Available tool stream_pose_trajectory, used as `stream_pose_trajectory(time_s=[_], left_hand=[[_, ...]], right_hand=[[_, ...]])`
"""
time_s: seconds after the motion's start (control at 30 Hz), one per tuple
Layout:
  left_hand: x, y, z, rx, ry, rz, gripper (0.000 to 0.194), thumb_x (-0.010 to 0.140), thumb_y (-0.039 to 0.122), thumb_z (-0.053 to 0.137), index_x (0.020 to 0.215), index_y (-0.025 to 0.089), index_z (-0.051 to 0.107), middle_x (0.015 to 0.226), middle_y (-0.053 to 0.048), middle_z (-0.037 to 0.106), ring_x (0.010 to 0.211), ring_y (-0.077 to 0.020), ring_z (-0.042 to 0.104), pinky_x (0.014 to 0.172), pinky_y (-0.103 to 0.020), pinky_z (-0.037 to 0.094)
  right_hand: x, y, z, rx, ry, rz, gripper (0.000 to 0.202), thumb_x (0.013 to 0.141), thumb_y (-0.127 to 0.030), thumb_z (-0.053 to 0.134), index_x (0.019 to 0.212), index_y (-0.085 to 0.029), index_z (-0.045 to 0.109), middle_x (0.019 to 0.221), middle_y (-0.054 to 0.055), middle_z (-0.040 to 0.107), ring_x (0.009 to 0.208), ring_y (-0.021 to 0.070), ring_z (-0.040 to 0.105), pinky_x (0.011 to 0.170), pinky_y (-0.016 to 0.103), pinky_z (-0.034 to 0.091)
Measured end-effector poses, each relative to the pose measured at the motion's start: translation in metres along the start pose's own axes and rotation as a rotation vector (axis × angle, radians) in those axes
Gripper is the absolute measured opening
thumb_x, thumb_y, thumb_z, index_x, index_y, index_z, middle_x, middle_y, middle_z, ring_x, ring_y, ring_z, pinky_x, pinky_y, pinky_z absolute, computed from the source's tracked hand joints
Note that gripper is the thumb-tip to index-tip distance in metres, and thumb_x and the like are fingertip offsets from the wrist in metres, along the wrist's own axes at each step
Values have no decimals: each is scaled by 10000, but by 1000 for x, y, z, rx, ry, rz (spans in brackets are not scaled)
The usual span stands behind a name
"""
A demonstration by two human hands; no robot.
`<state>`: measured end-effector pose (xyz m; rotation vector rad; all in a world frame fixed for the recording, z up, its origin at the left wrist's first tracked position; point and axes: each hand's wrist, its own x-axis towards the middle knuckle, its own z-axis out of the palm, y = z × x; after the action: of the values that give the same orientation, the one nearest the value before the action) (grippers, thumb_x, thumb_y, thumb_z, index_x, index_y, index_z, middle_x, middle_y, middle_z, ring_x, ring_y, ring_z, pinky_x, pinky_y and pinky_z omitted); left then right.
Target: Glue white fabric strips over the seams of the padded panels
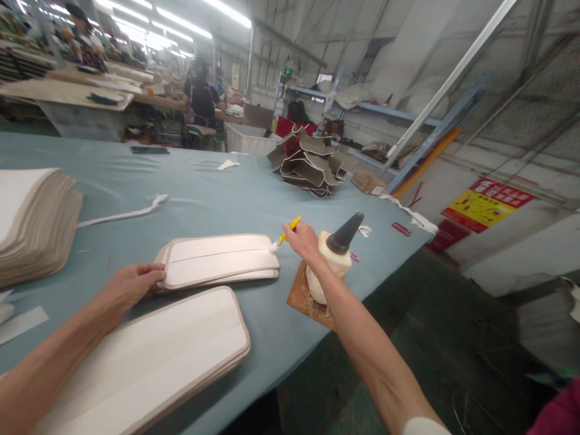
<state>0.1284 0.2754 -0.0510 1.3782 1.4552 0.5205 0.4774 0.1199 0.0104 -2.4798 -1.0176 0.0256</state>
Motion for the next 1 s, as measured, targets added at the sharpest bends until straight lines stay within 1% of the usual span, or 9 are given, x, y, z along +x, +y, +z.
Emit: stream_pose_trajectory(time_s=[0.1, 0.2, 0.33, 0.5, 0.63, 0.73, 0.87, 0.93, 1.0], left_hand=[[-1, 2, 0, 18, 4, -13, 365, 636, 390, 752, 925, 168, 741, 570, 3, 653, 613, -179, 581, 557, -233, 440], [-5, 5, 0, 40, -11, -19, 291, 787, 356, 725, 995, 153, 743, 585, 16, 645, 612, -160, 573, 579, -235, 429], [-8, 6, 1, 72, -43, -18, 186, 939, 306, 701, 1041, 151, 707, 760, 24, 672, 647, -122, 588, 639, -258, 489], [-8, 5, 1, 92, -64, -32, 264, 977, 385, 688, 1091, 147, 678, 934, -11, 687, 752, -130, 639, 695, -295, 575], [-10, 6, 1, 56, -56, -27, 235, 969, 368, 697, 1049, 147, 685, 897, -3, 687, 725, -122, 627, 682, -287, 561], [-13, 10, 0, -6, -30, -19, 193, 865, 291, 768, 977, 145, 707, 776, 11, 677, 641, -116, 582, 596, -248, 489], [-18, 18, -5, -130, -25, -23, 308, 610, 263, 834, 879, 152, 733, 616, 12, 644, 566, -139, 545, 464, -229, 382], [-23, 24, -6, -207, -62, -34, 316, 567, 258, 834, 846, 154, 729, 611, 7, 650, 556, -135, 549, 441, -215, 388], [-31, 32, -5, -297, -135, -51, 278, 581, 231, 821, 825, 149, 718, 673, -16, 695, 587, -133, 596, 463, -205, 456]], right_hand=[[-2, -5, 0, -47, 15, -6, 454, 1045, -501, 489, 972, -180, 802, 997, 146, 810, 987, 280, 753, 796, 304, 475], [-6, -13, 1, -96, 21, -26, 447, 1060, -485, 484, 1020, -169, 797, 1043, 177, 804, 1026, 296, 750, 832, 322, 478], [-15, -31, 6, -126, 5, -80, 395, 1067, -455, 498, 1054, -184, 785, 1063, 170, 803, 1045, 291, 745, 864, 331, 480], [-30, -67, 13, -93, -12, -160, 322, 1061, -427, 523, 1053, -214, 764, 1055, 133, 805, 1037, 277, 738, 867, 326, 473], [-41, -97, 17, -25, -4, -192, 376, 1068, -479, 498, 964, -219, 750, 986, 106, 801, 990, 267, 745, 826, 311, 469], [-44, -109, 20, 224, -2, -189, 442, 1054, -528, 506, 839, -212, 729, 860, 74, 782, 899, 234, 740, 760, 281, 467], [-45, -106, 19, 741, -20, -149, 484, 993, -610, 551, 786, -200, 706, 666, 18, 697, 655, 168, 665, 621, 252, 455], [-48, -99, 12, 969, 12, -118, 515, 929, -684, 600, 841, -187, 702, 627, -8, 653, 543, 133, 582, 543, 244, 431], [-55, -88, 1, 1144, 49, -96, 547, 856, -725, 669, 873, -178, 690, 611, -29, 621, 483, 101, 505, 478, 229, 388]])
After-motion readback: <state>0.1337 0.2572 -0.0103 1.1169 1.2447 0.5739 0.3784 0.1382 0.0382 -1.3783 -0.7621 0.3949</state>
